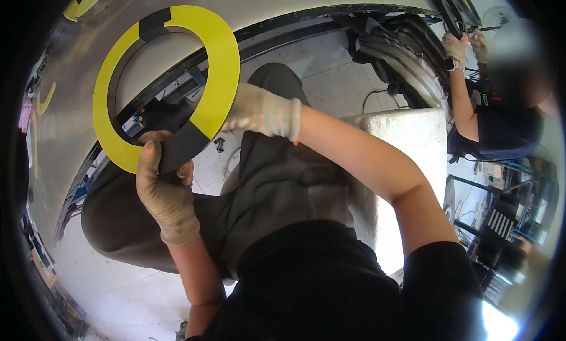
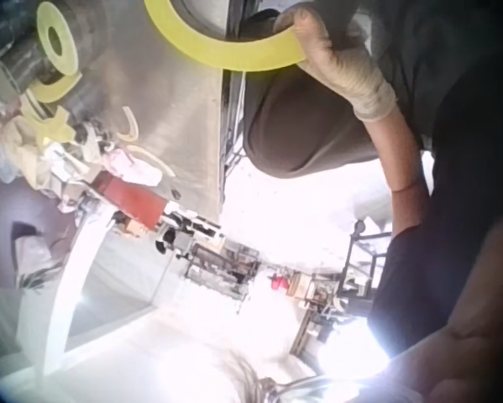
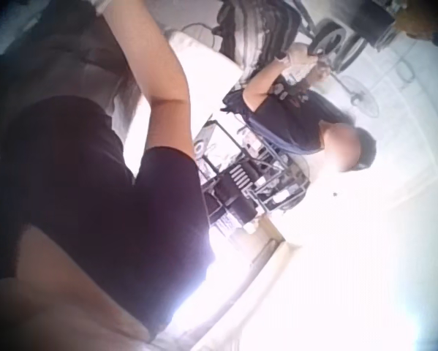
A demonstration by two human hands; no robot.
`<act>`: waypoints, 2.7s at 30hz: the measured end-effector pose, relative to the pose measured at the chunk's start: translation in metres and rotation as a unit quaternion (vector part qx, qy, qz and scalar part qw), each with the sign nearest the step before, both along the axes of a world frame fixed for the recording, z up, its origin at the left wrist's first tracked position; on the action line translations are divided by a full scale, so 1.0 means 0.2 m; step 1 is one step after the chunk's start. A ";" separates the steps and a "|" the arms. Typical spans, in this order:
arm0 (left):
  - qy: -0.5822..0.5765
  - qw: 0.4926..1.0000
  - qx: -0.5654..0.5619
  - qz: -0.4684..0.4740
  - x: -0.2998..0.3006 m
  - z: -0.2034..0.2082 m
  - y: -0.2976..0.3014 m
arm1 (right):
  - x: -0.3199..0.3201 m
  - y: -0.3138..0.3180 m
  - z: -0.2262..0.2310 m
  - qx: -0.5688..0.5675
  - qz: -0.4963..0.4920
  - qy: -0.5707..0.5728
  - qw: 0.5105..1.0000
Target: The recorder writes production notes and then tapes two rings together using black electrical tape.
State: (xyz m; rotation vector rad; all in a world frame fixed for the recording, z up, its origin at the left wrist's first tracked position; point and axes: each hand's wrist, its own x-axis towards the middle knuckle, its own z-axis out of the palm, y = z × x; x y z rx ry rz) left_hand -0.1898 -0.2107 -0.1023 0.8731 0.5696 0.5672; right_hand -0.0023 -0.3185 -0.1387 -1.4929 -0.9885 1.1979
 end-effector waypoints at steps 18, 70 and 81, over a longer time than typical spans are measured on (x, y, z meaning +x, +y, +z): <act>0.016 0.999 0.017 0.023 0.01 -0.04 0.03 | 0.14 0.21 0.45 -0.131 0.098 0.532 0.831; -0.016 0.992 -0.110 0.052 0.00 0.02 -0.05 | 0.25 -0.29 0.50 -0.048 0.000 0.205 0.978; 0.063 0.989 0.034 0.128 0.06 0.06 0.02 | -0.07 -0.15 0.85 -0.176 -0.021 0.252 0.951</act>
